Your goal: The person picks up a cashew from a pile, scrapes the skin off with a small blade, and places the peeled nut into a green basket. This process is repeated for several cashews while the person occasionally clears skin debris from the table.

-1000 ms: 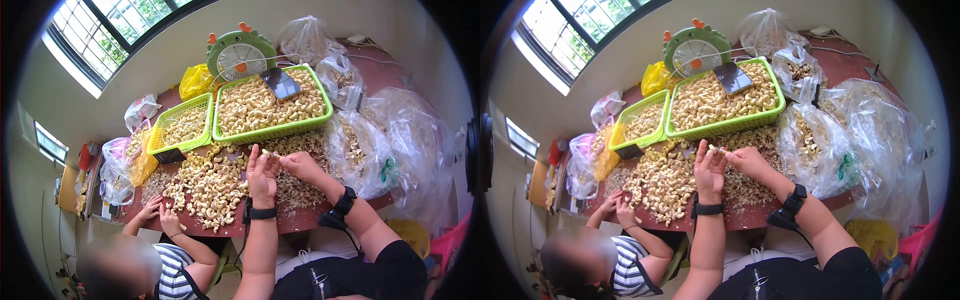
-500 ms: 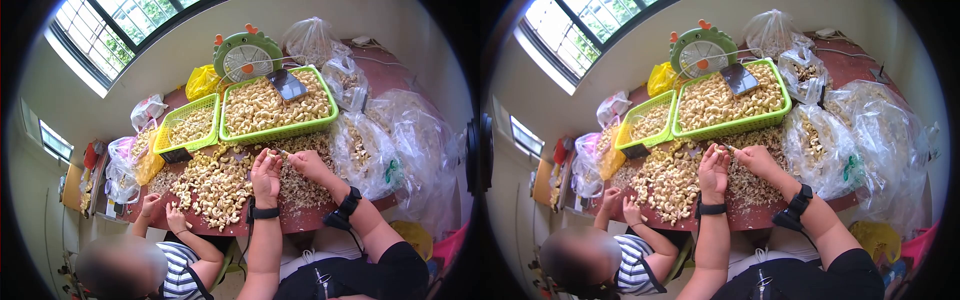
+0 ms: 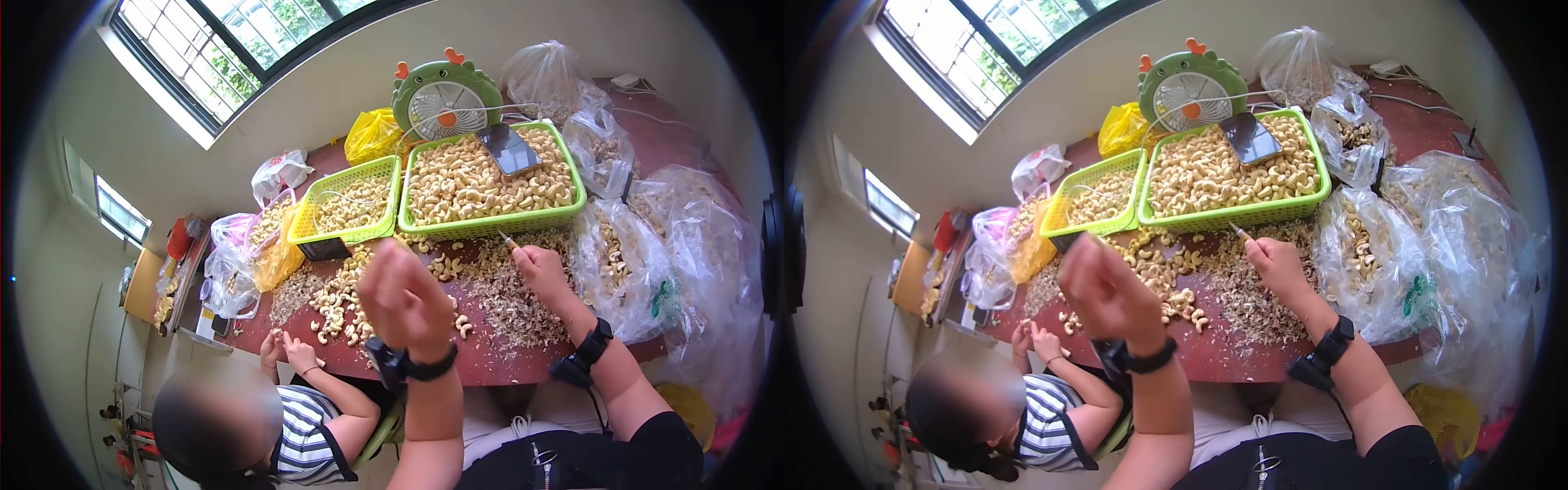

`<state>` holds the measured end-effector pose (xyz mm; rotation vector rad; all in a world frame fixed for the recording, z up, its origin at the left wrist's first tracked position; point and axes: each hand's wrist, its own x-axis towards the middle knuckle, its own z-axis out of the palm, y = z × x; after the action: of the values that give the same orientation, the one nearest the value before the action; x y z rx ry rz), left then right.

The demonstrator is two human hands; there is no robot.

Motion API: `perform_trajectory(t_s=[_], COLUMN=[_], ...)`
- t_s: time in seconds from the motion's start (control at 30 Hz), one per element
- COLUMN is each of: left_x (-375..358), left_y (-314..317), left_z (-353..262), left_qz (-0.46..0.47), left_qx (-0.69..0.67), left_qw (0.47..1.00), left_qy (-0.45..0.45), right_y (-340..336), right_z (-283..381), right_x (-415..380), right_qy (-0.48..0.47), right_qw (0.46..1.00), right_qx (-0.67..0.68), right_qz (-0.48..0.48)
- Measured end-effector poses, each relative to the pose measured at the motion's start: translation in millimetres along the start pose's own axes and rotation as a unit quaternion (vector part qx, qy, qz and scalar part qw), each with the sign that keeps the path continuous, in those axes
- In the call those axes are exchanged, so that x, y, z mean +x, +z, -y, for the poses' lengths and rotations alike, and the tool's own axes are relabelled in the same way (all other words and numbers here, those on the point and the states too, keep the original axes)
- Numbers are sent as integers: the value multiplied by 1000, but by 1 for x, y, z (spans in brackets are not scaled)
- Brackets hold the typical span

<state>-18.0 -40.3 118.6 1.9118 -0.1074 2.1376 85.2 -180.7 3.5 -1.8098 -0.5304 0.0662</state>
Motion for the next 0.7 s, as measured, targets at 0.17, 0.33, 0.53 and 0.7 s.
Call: perform_trajectory(t_s=[0.17, 0.33, 0.53, 0.7], left_x=[-5, -68, -107, -97], left_y=[-2, -13, -42, -68], left_z=[122, 63, 60, 71], left_qz=[37, 185, 275, 269], left_qx=[279, 74, 72, 94], left_qw=[958, 916, 915, 830], left_qy=[-43, -348, -285, -479], right_y=[2, 5, 4, 7], right_z=[-3, -3, 2, -2], right_x=[2, 0, -1, -1], right_qy=[-29, -33, -22, -37], right_qw=[999, 999, 999, 995], right_qx=[-12, 3, -37, -93], right_qz=[-29, 1, -7, -10])
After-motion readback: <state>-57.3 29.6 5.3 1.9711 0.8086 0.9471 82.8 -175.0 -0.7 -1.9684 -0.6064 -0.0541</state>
